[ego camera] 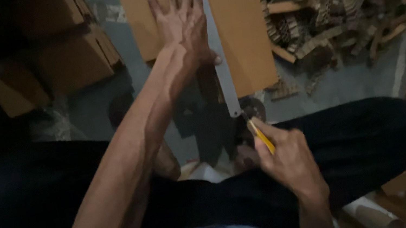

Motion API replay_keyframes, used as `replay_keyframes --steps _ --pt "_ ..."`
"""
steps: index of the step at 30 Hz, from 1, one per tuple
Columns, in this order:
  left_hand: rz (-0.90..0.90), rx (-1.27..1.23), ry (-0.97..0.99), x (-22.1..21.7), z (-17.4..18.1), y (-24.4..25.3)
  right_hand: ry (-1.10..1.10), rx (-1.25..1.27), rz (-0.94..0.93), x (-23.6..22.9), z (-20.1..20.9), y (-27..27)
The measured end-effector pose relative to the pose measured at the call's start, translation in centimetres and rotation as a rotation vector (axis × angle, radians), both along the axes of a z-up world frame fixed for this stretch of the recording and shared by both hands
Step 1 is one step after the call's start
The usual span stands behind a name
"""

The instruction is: The person sits on the floor and uses a metal ruler and a yellow utility knife to cut rectangular pieces of corrugated cardboard. They repeatedly score the cardboard along the ruler, snap the pieces apart, and separate the cut sections.

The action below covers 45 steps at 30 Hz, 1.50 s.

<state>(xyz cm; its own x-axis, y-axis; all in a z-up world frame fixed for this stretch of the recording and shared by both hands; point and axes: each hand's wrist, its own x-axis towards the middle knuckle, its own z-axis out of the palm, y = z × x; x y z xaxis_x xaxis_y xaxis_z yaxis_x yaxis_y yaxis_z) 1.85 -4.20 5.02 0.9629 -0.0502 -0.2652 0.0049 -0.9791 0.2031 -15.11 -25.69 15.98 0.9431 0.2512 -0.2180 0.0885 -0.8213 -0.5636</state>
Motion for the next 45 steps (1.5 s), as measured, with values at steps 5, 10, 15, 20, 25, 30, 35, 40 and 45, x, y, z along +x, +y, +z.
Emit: replay_keyframes --steps 5,10,15,20,25,30,35,40,45 --pt "-0.024 -0.011 0.02 0.0 -1.0 0.3 -0.16 0.061 -0.296 -1.0 -2.2 -0.9" --pt "-0.033 -0.034 0.023 0.0 -1.1 0.5 0.136 0.132 -0.358 1.4 -8.7 1.0" --pt "-0.07 -0.084 -0.049 -0.6 -2.3 1.1 0.191 0.623 -0.567 0.9 -11.5 0.6" --pt "-0.101 -0.107 -0.217 -1.4 -4.2 4.4 0.114 0.824 -0.711 1.2 -12.1 -1.3" --pt "-0.135 -0.142 -0.433 -1.4 -5.7 5.9 0.136 0.732 -0.722 2.0 -11.1 -2.0" --pt "-0.106 -0.062 -0.465 -1.7 -5.5 5.5 -0.006 0.263 -0.65 2.2 -7.4 -1.7" --pt "-0.101 -0.119 -0.435 -2.0 -4.5 5.5 -0.087 0.365 -0.328 4.5 -4.1 -0.2" --pt "-0.107 -0.151 -0.466 -1.8 -4.2 5.6 -0.14 0.174 -0.124 12.3 -5.8 5.0" --pt "-0.074 -0.188 -0.41 -1.9 -4.1 5.3 -0.264 0.163 0.035 18.8 -8.1 7.8"
